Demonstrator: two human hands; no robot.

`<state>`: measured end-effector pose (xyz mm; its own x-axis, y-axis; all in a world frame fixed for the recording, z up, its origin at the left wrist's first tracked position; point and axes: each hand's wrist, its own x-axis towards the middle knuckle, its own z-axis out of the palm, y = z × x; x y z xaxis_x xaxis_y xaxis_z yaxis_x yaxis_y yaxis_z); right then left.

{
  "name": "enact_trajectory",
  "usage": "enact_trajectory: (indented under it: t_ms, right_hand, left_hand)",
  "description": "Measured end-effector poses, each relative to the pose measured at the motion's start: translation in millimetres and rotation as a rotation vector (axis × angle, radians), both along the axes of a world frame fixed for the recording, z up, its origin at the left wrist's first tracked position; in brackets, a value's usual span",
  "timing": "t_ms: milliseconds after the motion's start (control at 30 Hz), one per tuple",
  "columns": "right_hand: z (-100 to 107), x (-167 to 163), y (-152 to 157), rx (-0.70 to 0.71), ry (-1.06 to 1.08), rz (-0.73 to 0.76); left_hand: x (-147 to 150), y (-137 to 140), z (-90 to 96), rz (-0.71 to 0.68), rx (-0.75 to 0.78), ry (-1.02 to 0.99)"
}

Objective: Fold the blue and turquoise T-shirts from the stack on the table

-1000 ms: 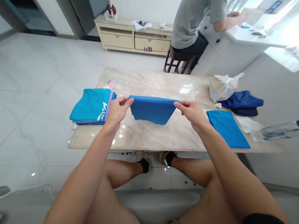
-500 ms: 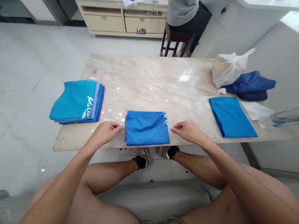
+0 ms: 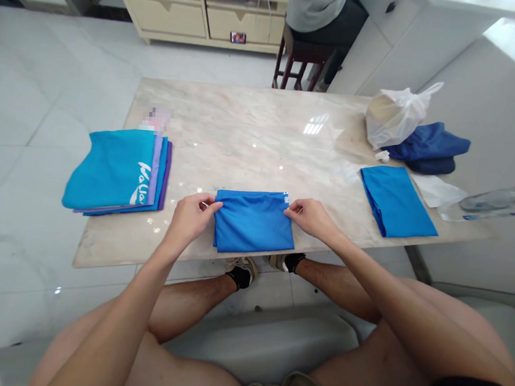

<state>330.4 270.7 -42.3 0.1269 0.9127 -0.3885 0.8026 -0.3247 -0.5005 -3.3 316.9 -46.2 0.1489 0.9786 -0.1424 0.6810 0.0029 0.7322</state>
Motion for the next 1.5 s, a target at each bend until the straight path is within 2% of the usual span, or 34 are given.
enact_trajectory:
  t_ms: [133,300,367,433,500,567,633,700,767,833,867,967,1033,1100,1167,1233,1300,1367,1500]
  right_hand:
    - [6.0,-0.8,2.2,-0.007,-0.018,-0.020]
    - [9.2,-4.5,4.5,-0.011,-0.122,-0.047]
    - [9.3,-6.2,3.3,-0.021,-0.167,-0.042]
    - [9.7,-6.7,0.4,-0.029,-0.201,-0.039]
    - [10.4,-6.2,-3.5,-0.040,-0.225,-0.033]
    - [10.9,-5.5,-7.7,-0.034,-0.248,-0.017]
    - [9.8,-6.3,-11.2,0.049,-0.291,0.043]
    - [5.9,-9.3,-13.8,0.202,-0.344,0.208]
    - [-2.3,-13.7,-16.0,0.325,-0.354,0.452]
    - [-14.4,-17.7,-18.1,0.358,-0.332,0.596]
    - [-21.2,-18.8,-19.0,0.353,-0.325,0.601]
    - [-38.2,-17.5,-19.4,0.327,-0.343,0.477]
    - [-43.3,-13.9,-15.4,0.323,-0.346,0.410]
    - [-42.8,-10.0,-6.1,0.334,-0.337,0.372]
    - [-38.3,-7.3,8.1,0.332,-0.321,0.346]
    - [-31.0,-6.9,24.5,0.255,-0.299,0.291]
    - [-22.0,-9.4,38.7,0.095,-0.260,0.206]
    - [-12.7,-15.0,46.2,-0.053,-0.210,0.133]
    - [1.9,-30.8,35.3,-0.169,-0.086,0.013]
  left_hand:
    - [9.0,9.1,6.7,0.045,0.050,-0.061]
    - [21.2,30.2,-10.4,0.154,0.045,-0.066]
    - [22.2,29.6,-15.8,0.174,0.027,-0.062]
    - [21.7,19.1,-14.5,0.155,0.107,-0.013]
    - [21.2,0.4,-7.9,0.039,0.259,0.074]
    - [22.1,-21.0,-1.8,-0.169,0.381,0.170]
    - [24.9,-38.5,-1.8,-0.364,0.428,0.257]
    - [29.6,-46.6,-9.5,-0.479,0.429,0.333]
    - [35.3,-43.8,-21.9,-0.543,0.401,0.387]
    - [40.2,-33.0,-33.7,-0.586,0.364,0.418]
    - [41.7,-26.2,-37.9,-0.598,0.349,0.428]
    - [40.3,-7.1,-40.5,-0.551,0.310,0.468]
    - [34.4,1.4,-32.4,-0.451,0.277,0.515]
    - [25.6,4.8,-15.6,-0.349,0.280,0.553]
    - [15.3,1.0,8.8,-0.286,0.343,0.551]
    - [4.7,-13.6,36.5,-0.258,0.433,0.504]
    - [-5.8,-40.9,60.4,-0.225,0.507,0.443]
    - [-15.8,-78.6,75.3,-0.166,0.571,0.402]
    - [-31.5,-163.7,80.3,-0.089,0.650,0.402]
